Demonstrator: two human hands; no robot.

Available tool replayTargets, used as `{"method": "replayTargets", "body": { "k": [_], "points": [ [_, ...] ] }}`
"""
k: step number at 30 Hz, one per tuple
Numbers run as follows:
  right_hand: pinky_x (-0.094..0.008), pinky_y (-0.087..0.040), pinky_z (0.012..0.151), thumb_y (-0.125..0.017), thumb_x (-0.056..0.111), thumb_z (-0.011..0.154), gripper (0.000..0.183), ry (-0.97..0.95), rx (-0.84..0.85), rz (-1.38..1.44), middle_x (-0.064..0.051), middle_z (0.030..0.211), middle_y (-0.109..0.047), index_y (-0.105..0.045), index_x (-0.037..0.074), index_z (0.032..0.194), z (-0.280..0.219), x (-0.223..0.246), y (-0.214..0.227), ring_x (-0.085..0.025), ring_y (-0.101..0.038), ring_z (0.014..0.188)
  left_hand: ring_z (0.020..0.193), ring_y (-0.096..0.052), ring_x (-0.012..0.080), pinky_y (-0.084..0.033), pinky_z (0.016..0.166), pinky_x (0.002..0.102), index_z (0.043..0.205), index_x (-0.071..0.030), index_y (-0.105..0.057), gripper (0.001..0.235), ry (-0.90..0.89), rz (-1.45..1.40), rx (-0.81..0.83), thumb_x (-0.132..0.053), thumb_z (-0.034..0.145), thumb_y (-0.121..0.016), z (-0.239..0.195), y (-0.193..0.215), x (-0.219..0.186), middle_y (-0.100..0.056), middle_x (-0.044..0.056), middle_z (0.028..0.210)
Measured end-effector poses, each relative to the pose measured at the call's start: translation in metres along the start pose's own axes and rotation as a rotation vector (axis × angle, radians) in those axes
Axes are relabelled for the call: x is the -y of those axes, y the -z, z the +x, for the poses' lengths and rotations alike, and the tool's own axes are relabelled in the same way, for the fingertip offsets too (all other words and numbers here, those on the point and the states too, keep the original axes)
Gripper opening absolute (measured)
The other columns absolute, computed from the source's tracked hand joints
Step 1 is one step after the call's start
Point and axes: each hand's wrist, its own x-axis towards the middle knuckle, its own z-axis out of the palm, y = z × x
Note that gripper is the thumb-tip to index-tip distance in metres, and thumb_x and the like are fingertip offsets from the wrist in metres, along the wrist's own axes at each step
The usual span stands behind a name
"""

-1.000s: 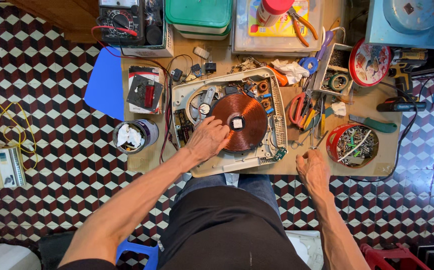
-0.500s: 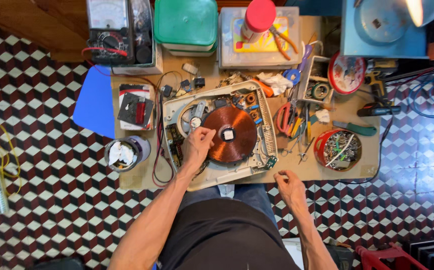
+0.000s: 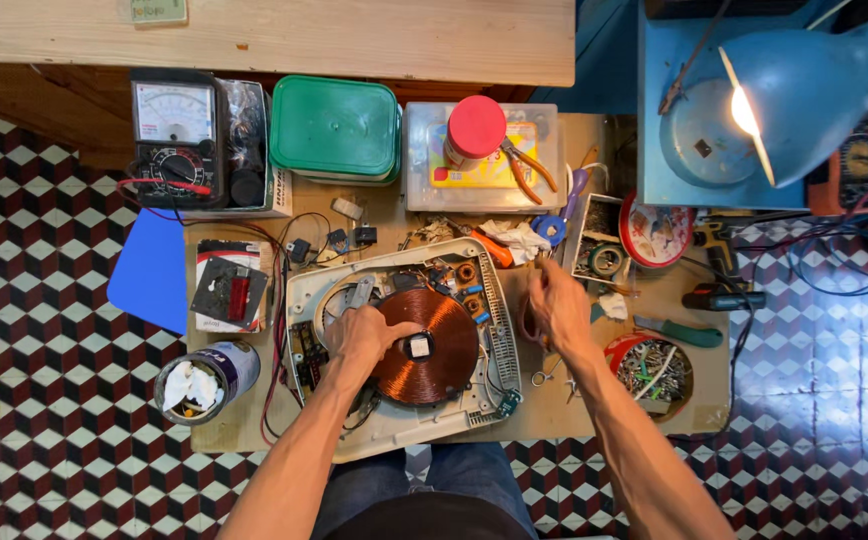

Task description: The person works on an open electronic device containing a large copper coil, using pliers to adjust components and a cordless drill to fasten screws. They repeatedly reposition the device and use their hands to hold and align parts during the repair.

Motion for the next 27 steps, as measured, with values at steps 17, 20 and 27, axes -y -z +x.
{"method": "replayTargets", "body": {
  "k": [17,20,27],
  "points": [
    [-0.030,-0.049,0.060,-0.066,0.023,0.098,0.024,-0.132,0.324,0.490,-0.004,0.078,-0.068,-0.073,0.003,0.107,-0.086,0.104,0.008,-0.015,-0.060,0.070,0.087,-0.068,0.0091,-0.057,0.078,0.026,0.121,-0.013,-0.070,0.039,-0.010,-1.405,0.107,-0.038,0.092,-0.066,-0.095,-0.026,-0.030,-0.075,0.002,0.098],
    [-0.029,-0.059,0.067,-0.063,0.020,0.098,0.027,-0.042,0.425,0.532,-0.008,0.087,-0.073,-0.069,0.003,0.117,-0.137,0.141,-0.019,-0.016,-0.071,0.077,0.078,-0.063,0.0127,-0.050,0.069,0.032,0.114,-0.007,-0.079,0.040,0.028,-1.199,0.039,-0.041,0.096,-0.067,-0.122,-0.030,-0.024,-0.074,0.010,0.091],
    [-0.034,-0.057,0.077,-0.068,0.021,0.093,0.048,-0.026,0.442,0.396,-0.012,0.113,-0.071,-0.057,0.006,0.137,-0.183,0.144,-0.022,-0.023,-0.071,0.092,0.078,-0.072,0.0242,-0.058,0.067,0.036,0.131,-0.006,-0.067,0.035,-0.428,-0.543,-0.575,-0.013,0.096,-0.062,-0.065,-0.002,0.033,-0.074,0.014,0.101]
  ]
}}
